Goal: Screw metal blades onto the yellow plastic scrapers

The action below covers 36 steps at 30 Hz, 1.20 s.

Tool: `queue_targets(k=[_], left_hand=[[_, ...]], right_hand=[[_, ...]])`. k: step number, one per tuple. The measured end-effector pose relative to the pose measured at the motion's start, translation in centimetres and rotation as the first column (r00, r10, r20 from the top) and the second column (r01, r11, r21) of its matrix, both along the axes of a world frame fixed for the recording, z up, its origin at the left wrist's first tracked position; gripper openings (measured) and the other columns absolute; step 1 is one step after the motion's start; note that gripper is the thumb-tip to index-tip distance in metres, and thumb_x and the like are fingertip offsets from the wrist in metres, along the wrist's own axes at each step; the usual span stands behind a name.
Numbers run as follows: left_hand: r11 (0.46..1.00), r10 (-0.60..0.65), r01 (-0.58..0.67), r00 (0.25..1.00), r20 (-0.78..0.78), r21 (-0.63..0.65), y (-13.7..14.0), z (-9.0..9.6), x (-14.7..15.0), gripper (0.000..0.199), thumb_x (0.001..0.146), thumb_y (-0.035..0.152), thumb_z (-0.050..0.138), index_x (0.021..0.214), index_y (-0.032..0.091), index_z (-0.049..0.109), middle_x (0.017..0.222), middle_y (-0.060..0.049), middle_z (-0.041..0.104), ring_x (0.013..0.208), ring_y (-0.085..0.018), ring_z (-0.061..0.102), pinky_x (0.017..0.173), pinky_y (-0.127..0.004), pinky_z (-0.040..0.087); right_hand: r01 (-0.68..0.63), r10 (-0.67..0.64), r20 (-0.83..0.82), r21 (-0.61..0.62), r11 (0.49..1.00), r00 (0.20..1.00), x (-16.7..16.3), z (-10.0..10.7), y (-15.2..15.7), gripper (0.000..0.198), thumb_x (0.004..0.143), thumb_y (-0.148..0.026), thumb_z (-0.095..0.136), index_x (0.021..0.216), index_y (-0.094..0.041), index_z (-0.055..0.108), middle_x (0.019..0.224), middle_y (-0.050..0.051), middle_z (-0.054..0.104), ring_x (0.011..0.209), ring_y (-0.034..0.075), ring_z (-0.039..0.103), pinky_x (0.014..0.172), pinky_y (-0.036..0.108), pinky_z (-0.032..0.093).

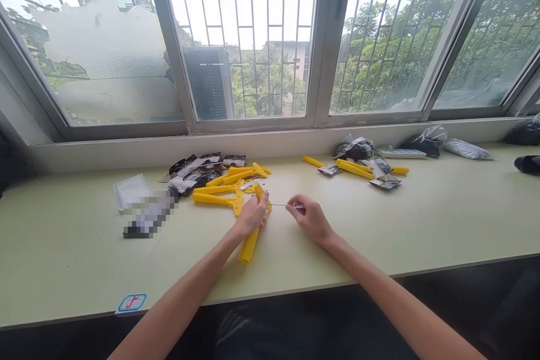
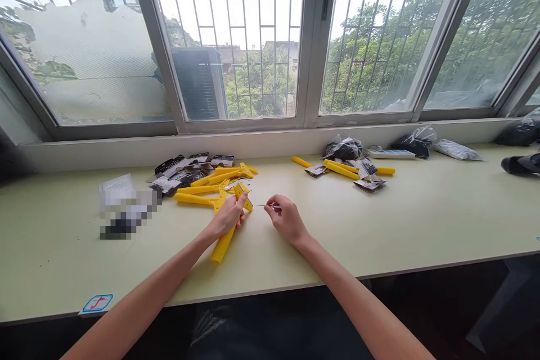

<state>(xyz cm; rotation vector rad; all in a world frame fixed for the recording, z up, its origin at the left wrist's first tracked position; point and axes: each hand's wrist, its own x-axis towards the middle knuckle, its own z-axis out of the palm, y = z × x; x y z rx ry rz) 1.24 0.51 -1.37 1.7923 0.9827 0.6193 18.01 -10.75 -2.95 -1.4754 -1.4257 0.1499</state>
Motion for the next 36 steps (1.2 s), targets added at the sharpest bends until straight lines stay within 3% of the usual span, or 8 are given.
queue_targets(k=[3,7,13,18,23,26,31,36], left_hand=[[1.0,-0.001,0.001,1.0,-0.003,0.009,0.03,0.04,-0.02,0.053,0.096,0.07,0.038,0.1,0.019,0.051,0.062,0.001,0.058,0.044,-0.015,0.053,0.045,-0.026,0.043],[1.0,-0.004,0.004,1.0,-0.011,0.006,-0.04,0.13,-0.04,0.054,0.095,0.071,0.038,0.101,0.019,0.051,0.062,0.001,0.057,0.044,-0.015,0.053,0.045,-0.026,0.043],[1.0,0.004,-0.005,1.0,-0.017,-0.016,-0.25,0.28,-0.06,0.059,0.093,0.074,0.039,0.112,0.019,0.051,0.061,0.002,0.057,0.044,-0.016,0.054,0.045,-0.026,0.042],[1.0,-0.007,0.007,0.999,-0.035,-0.011,-0.28,0.33,-0.06,0.062,0.092,0.077,0.036,0.107,0.019,0.05,0.06,0.001,0.057,0.045,-0.016,0.054,0.045,-0.027,0.043],[0.999,0.039,-0.039,0.998,-0.046,-0.004,-0.42,0.44,0.08,0.061,0.093,0.074,0.038,0.116,0.018,0.045,0.06,0.002,0.057,0.043,-0.017,0.054,0.044,-0.026,0.043],[0.998,0.058,-0.058,0.997,-0.059,0.001,-0.51,0.59,0.12,0.063,0.094,0.073,0.039,0.122,0.017,0.042,0.059,0.002,0.057,0.043,-0.017,0.054,0.044,-0.026,0.043],[1.0,0.013,-0.012,0.999,-0.041,0.016,-0.39,0.51,0.07,0.061,0.094,0.075,0.036,0.112,0.018,0.049,0.058,0.001,0.057,0.044,-0.017,0.055,0.044,-0.025,0.043],[1.0,0.021,-0.021,0.999,-0.028,0.004,-0.44,0.31,0.08,0.045,0.1,0.06,0.032,0.107,0.019,0.048,0.057,0.001,0.056,0.043,-0.015,0.053,0.044,-0.025,0.044]], right_hand=[[0.009,-0.011,-0.077,-0.036,0.999,0.997,0.02,0.14,0.08,0.034,0.087,-0.054,0.064,0.091,-0.021,0.065,0.08,0.002,0.066,0.065,0.016,0.056,0.062,0.029,0.044],[0.042,-0.048,-0.053,-0.113,0.993,0.997,0.1,0.05,0.16,0.044,0.095,-0.057,0.05,0.073,-0.021,0.059,0.059,-0.002,0.052,0.055,0.014,0.045,0.056,0.029,0.037],[-0.005,0.006,-0.059,0.017,1.0,0.998,-0.2,0.07,0.07,0.038,0.093,-0.058,0.054,0.093,-0.021,0.064,0.083,0.003,0.066,0.063,0.016,0.054,0.061,0.03,0.044],[0.035,-0.037,-0.025,-0.076,0.997,0.999,-0.11,-0.05,0.1,0.042,0.095,-0.058,0.051,0.076,-0.021,0.059,0.059,-0.002,0.052,0.055,0.015,0.045,0.056,0.03,0.038],[-0.009,0.008,-0.054,-0.009,1.0,0.998,-0.25,0.2,0.03,0.03,0.091,-0.05,0.058,0.089,-0.021,0.064,0.08,0.003,0.063,0.065,0.017,0.052,0.061,0.03,0.042],[-0.003,-0.001,-0.084,-0.046,0.999,0.996,-0.36,0.34,0.08,0.033,0.091,-0.052,0.058,0.085,-0.021,0.063,0.074,0.001,0.06,0.061,0.016,0.048,0.059,0.03,0.04],[-0.006,0.0,-0.082,-0.079,0.997,0.997,-0.18,0.13,0.19,0.032,0.092,-0.049,0.056,0.076,-0.021,0.059,0.065,-0.001,0.054,0.06,0.016,0.045,0.059,0.029,0.037],[0.022,-0.031,-0.095,-0.099,0.995,0.995,-0.06,0.04,0.21,0.036,0.091,-0.055,0.057,0.079,-0.021,0.06,0.065,-0.002,0.054,0.06,0.015,0.045,0.059,0.029,0.036]])
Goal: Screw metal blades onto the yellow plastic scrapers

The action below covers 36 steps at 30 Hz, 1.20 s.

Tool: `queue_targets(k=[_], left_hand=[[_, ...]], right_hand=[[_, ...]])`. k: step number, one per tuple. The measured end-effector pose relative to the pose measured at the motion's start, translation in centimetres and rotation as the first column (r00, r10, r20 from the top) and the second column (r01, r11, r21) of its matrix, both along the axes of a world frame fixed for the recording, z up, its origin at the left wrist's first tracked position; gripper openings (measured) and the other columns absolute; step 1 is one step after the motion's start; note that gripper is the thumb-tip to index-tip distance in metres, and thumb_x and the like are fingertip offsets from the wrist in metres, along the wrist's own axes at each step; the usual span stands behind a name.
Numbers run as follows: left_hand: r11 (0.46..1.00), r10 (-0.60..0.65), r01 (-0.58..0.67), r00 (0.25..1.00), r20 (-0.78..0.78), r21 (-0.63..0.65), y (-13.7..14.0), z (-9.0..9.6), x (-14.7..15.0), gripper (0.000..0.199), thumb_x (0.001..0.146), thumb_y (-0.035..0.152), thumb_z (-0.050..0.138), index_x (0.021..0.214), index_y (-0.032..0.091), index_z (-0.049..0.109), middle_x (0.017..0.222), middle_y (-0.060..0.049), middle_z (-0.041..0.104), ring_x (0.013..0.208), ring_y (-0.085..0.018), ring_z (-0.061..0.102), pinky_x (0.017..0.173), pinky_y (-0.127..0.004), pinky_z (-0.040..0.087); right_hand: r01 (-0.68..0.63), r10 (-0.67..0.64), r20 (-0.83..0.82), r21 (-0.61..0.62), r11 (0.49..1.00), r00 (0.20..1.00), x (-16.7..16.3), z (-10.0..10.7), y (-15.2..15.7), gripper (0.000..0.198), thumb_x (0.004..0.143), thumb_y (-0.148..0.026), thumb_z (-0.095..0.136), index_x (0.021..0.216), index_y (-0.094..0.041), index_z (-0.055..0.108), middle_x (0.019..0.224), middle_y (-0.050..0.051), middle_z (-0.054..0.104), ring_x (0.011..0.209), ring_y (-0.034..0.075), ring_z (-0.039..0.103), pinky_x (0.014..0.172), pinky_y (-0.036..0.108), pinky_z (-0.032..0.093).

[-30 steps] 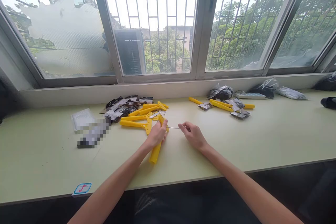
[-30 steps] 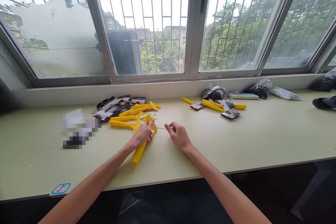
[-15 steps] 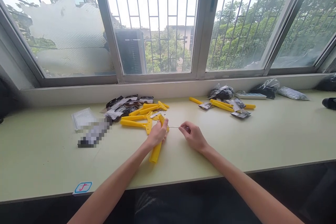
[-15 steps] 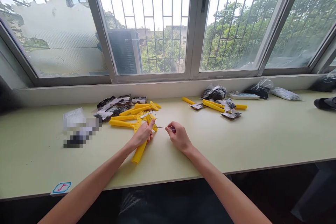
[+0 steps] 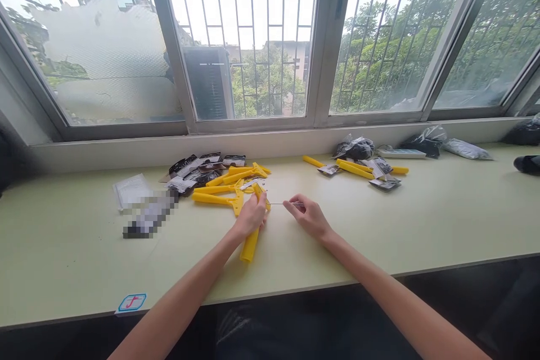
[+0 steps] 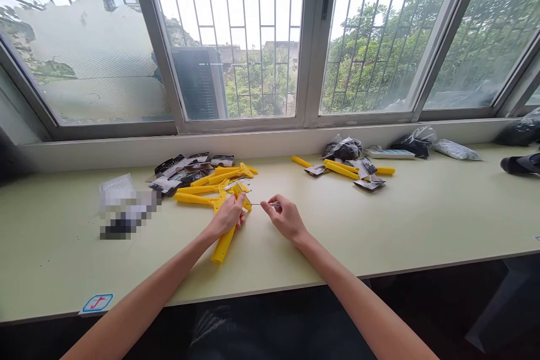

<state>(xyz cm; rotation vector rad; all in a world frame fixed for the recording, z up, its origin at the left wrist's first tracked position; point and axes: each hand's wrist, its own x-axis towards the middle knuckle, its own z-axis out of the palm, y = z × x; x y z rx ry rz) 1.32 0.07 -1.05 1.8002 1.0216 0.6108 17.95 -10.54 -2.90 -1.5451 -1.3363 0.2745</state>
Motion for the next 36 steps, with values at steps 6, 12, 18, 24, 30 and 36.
queue_targets(k=[6,12,18,24,30,36], left_hand=[[0.981,0.031,-0.011,0.994,-0.102,0.192,-0.1,1.2,-0.5,0.033,0.1,0.044,0.04,0.106,0.017,0.058,0.083,-0.009,0.07,0.062,-0.02,0.065,0.06,-0.03,0.051],[0.878,0.163,0.022,0.925,-0.343,0.478,0.5,2.5,-1.3,0.052,0.1,0.044,0.04,0.146,0.022,0.053,0.126,-0.014,0.07,0.121,-0.033,0.061,0.099,-0.043,0.045],[0.851,0.132,0.139,0.876,-0.463,0.506,0.9,1.2,-1.2,0.057,0.098,0.039,0.043,0.152,0.019,0.047,0.131,-0.016,0.067,0.125,-0.032,0.059,0.102,-0.04,0.043],[0.844,0.243,0.107,0.797,-0.552,0.526,-0.4,1.9,-1.1,0.061,0.101,0.052,0.035,0.154,0.022,0.042,0.13,-0.023,0.06,0.107,-0.036,0.066,0.091,-0.043,0.048],[0.795,0.328,0.156,0.703,-0.631,0.586,-1.5,1.7,-0.4,0.076,0.098,0.063,0.038,0.155,0.012,0.039,0.129,-0.028,0.057,0.096,-0.034,0.069,0.082,-0.04,0.051],[0.772,0.33,0.189,0.697,-0.637,0.607,-1.3,1.2,-0.4,0.058,0.102,0.043,0.044,0.15,0.011,0.043,0.127,-0.026,0.059,0.096,-0.031,0.07,0.08,-0.035,0.051]], right_hand=[[0.017,-0.017,0.018,-0.013,1.0,1.0,0.3,-0.3,0.2,0.041,0.093,-0.054,0.054,0.069,-0.021,0.054,0.06,-0.003,0.046,0.057,0.014,0.038,0.057,0.028,0.031],[0.094,-0.095,0.053,0.022,0.995,0.994,0.8,-0.6,0.5,0.036,0.094,-0.048,0.055,0.07,-0.021,0.054,0.06,-0.003,0.05,0.057,0.014,0.041,0.057,0.029,0.032],[0.044,-0.049,0.187,0.03,0.999,0.981,0.4,-0.5,0.2,0.031,0.096,-0.041,0.053,0.073,-0.021,0.056,0.065,0.001,0.061,0.058,0.015,0.048,0.06,0.029,0.035],[0.017,-0.028,0.238,0.051,0.999,0.971,0.3,-0.7,0.3,0.029,0.097,-0.038,0.054,0.075,-0.02,0.059,0.069,0.002,0.064,0.06,0.015,0.051,0.062,0.028,0.038],[-0.021,0.005,0.274,0.055,0.998,0.962,0.2,-0.9,0.3,0.027,0.098,-0.037,0.055,0.078,-0.02,0.061,0.071,0.002,0.066,0.062,0.015,0.054,0.064,0.029,0.039],[-0.011,-0.002,0.261,0.05,0.999,0.965,0.3,-0.8,0.2,0.026,0.097,-0.036,0.056,0.077,-0.02,0.062,0.071,0.002,0.065,0.061,0.015,0.052,0.062,0.029,0.039]])
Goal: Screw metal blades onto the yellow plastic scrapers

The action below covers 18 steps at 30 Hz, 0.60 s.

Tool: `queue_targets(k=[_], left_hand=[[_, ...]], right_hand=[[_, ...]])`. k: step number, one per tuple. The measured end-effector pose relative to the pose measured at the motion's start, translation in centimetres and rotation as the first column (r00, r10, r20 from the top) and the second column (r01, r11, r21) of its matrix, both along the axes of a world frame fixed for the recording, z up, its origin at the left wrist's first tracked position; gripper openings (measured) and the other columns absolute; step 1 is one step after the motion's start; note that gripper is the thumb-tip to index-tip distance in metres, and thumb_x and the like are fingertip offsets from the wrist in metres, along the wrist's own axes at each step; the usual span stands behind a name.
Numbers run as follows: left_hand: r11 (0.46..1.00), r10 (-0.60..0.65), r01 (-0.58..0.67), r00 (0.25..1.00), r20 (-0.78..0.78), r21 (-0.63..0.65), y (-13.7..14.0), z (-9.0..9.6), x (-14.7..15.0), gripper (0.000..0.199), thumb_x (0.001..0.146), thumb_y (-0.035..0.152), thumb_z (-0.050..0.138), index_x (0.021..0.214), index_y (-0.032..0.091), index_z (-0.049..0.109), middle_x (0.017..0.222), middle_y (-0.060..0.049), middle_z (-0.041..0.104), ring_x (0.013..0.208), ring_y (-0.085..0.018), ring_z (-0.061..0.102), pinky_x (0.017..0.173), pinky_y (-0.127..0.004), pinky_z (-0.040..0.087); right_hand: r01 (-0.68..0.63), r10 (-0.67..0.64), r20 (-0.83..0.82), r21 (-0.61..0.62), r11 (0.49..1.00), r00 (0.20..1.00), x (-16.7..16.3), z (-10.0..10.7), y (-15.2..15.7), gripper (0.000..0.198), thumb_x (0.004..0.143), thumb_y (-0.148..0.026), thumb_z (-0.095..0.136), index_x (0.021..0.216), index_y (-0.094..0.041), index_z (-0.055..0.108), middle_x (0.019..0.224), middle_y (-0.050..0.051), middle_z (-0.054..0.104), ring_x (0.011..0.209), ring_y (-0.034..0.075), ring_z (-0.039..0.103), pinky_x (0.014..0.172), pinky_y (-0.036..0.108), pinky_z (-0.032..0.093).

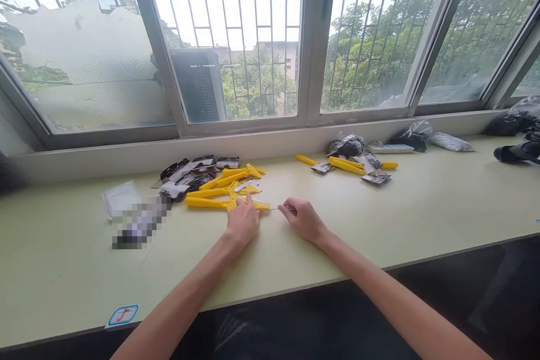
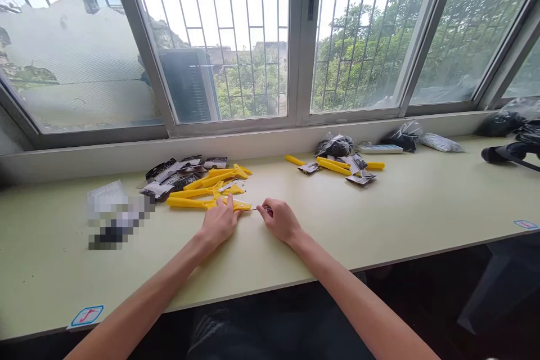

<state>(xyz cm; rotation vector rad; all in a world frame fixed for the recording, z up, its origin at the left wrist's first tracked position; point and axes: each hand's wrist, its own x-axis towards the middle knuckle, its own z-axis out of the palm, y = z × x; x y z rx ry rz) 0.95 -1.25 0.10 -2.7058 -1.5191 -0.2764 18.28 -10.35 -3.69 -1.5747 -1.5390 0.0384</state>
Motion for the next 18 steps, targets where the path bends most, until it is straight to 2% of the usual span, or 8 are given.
queue_targets(k=[3,7,10,13,15,18], left_hand=[[0.999,0.012,-0.018,0.987,0.157,0.04,0.7,0.6,-0.6,0.048,0.103,0.036,0.042,0.145,0.013,0.046,0.122,-0.022,0.063,0.093,-0.028,0.07,0.076,-0.032,0.05],[0.996,-0.017,-0.024,0.894,0.448,0.086,2.0,1.7,-1.9,0.032,0.106,0.029,0.033,0.123,0.013,0.055,0.103,-0.017,0.069,0.087,-0.026,0.069,0.072,-0.031,0.047],[1.0,-0.005,-0.003,0.821,0.571,0.014,2.8,1.8,-2.6,0.022,0.104,0.028,0.036,0.105,0.017,0.055,0.083,-0.01,0.067,0.076,-0.024,0.066,0.066,-0.031,0.044],[0.986,0.045,0.082,0.706,0.706,-0.145,3.4,1.4,-2.7,0.017,0.101,0.032,0.04,0.096,0.02,0.051,0.075,-0.005,0.061,0.062,-0.018,0.06,0.06,-0.028,0.043],[0.93,0.142,0.2,0.579,0.803,-0.308,3.8,1.2,-2.6,0.016,0.1,0.034,0.04,0.093,0.021,0.047,0.073,-0.001,0.056,0.051,-0.012,0.052,0.053,-0.025,0.04],[0.75,0.332,0.44,0.395,0.857,-0.493,3.9,1.1,-2.3,0.013,0.098,0.033,0.042,0.093,0.021,0.04,0.07,0.004,0.049,0.043,-0.007,0.043,0.046,-0.021,0.036]], right_hand=[[-0.022,0.023,-0.038,0.014,1.0,0.999,-0.2,0.3,-0.2,0.027,0.097,-0.036,0.057,0.076,-0.02,0.062,0.069,0.001,0.064,0.06,0.014,0.05,0.062,0.029,0.038],[-0.083,0.081,-0.134,-0.013,0.996,0.988,-0.3,0.6,-0.5,0.027,0.095,-0.04,0.058,0.078,-0.02,0.063,0.067,-0.001,0.062,0.059,0.013,0.048,0.06,0.028,0.036],[-0.126,0.11,-0.183,-0.078,0.989,0.977,0.1,0.6,-0.1,0.025,0.093,-0.04,0.059,0.08,-0.02,0.066,0.07,0.0,0.064,0.063,0.014,0.05,0.061,0.027,0.037],[-0.16,0.13,-0.203,-0.14,0.977,0.97,0.9,0.3,1.7,0.024,0.09,-0.04,0.059,0.084,-0.02,0.07,0.077,0.001,0.068,0.07,0.015,0.056,0.067,0.027,0.042],[-0.159,0.126,-0.188,-0.175,0.972,0.974,1.2,-0.1,3.8,0.023,0.089,-0.04,0.06,0.086,-0.021,0.073,0.079,0.001,0.07,0.072,0.016,0.058,0.07,0.027,0.043],[-0.104,0.078,-0.158,-0.164,0.981,0.984,1.4,-0.4,7.4,0.021,0.086,-0.041,0.063,0.084,-0.024,0.074,0.076,0.0,0.07,0.072,0.016,0.057,0.073,0.028,0.044]])
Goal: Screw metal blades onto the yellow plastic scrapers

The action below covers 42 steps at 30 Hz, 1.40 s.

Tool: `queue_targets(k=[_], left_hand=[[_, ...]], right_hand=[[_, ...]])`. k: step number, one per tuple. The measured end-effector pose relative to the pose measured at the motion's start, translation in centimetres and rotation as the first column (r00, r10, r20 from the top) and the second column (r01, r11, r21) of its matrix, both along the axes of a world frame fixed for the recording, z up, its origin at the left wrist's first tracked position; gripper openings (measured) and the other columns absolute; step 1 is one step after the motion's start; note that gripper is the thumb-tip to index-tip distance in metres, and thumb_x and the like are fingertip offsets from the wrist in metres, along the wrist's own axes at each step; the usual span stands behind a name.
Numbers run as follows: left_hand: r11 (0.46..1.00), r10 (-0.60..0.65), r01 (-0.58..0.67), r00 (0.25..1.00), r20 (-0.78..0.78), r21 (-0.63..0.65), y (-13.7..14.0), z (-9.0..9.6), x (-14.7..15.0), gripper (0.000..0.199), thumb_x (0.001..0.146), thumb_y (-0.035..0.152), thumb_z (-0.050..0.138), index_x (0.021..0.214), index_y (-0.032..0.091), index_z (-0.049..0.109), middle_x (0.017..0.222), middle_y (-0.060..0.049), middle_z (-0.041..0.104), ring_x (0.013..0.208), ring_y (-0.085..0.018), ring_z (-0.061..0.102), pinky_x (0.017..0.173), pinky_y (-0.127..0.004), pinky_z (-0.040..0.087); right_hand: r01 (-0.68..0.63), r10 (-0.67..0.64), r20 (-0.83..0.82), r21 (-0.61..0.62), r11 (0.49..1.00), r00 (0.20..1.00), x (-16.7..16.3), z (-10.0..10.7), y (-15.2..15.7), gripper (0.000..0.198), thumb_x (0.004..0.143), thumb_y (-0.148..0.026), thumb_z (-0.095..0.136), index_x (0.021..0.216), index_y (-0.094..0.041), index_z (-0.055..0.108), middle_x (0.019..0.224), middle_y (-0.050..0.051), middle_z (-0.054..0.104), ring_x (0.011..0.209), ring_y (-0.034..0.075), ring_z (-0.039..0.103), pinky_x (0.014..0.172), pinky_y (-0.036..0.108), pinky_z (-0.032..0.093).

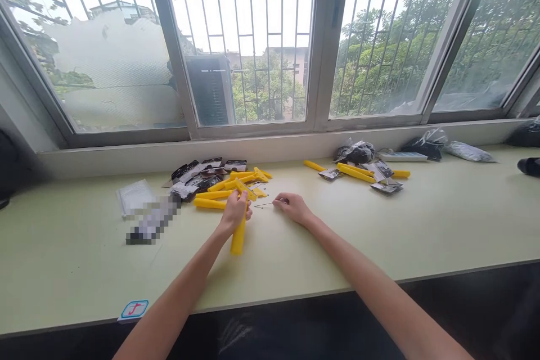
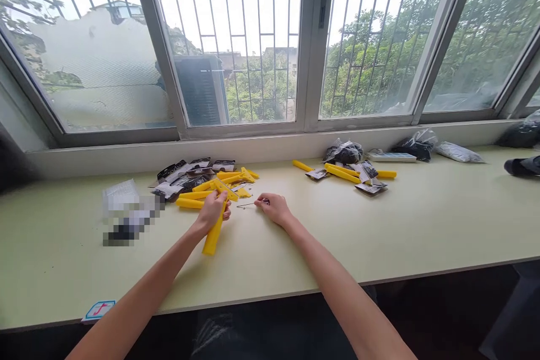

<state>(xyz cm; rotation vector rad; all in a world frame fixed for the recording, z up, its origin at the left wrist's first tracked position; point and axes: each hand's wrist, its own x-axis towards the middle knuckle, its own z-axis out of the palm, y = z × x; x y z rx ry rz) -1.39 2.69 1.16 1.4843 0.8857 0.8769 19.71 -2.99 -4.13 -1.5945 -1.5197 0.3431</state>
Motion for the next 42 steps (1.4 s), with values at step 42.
queue_targets(k=[42], left_hand=[[0.96,-0.095,0.206,0.878,-0.469,0.191,-3.6,-1.0,1.6,0.057,0.095,0.035,0.047,0.15,0.027,0.034,0.087,-0.005,0.061,0.043,-0.013,0.05,0.044,-0.026,0.045]], right_hand=[[0.085,-0.055,-0.247,0.11,0.99,0.968,-1.7,2.1,-6.1,0.066,0.094,-0.073,0.041,0.06,-0.019,0.06,0.053,-0.002,0.04,0.051,0.013,0.035,0.053,0.029,0.029]])
